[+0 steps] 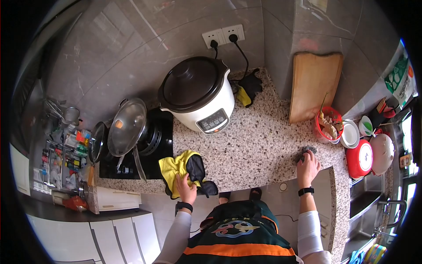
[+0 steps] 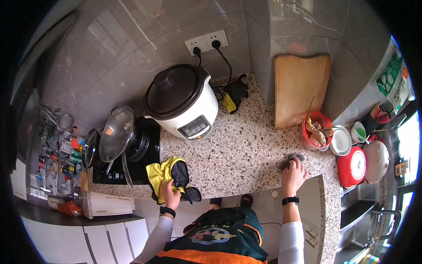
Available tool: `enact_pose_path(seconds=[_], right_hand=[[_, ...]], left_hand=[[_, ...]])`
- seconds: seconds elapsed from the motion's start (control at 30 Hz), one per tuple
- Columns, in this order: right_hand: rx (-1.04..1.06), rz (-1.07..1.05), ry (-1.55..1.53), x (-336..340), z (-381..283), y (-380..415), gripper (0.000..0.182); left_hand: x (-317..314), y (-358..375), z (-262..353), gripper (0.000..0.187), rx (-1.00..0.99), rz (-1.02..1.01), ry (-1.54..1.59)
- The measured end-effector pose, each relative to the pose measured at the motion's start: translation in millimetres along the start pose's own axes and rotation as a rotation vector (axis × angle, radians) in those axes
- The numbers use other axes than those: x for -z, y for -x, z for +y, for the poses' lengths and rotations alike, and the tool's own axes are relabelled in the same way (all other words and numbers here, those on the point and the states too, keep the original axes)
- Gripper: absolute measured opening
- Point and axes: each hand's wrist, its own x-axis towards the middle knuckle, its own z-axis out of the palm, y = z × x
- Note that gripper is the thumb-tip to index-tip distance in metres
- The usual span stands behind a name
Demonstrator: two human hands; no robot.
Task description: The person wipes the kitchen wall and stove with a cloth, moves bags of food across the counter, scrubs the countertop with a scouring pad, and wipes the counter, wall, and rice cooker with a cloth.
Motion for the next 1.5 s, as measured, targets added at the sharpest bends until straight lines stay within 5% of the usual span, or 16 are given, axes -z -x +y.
enact_pose_path(seconds=[1.27,1.37,1.43,1.5], right_hand=[[0.002,0.007,-0.041,1.4,2.6,-1.5,0.03],[-0.009,-0.014,-0.047,4.2,0.2,-2.0,0.03],[-0.009,-0.018,-0.052,3.5,1.2,-2.2,0.03],[-0.017,-0.023,-0.048,5.8,-0.1,-2.0,0.03]], left_hand=[[-1.1,-0.5,0.9,0.064,0.032,-0.033,0.028],[-3.0,-6.2,6.1,0.054,-0.004,0.067,-0.059],[-7.7,-24.2,8.1,0.037,0.233,0.021,0.184],[-7.9,-40.5,46.3,0.025,0.253,0.14,0.481]])
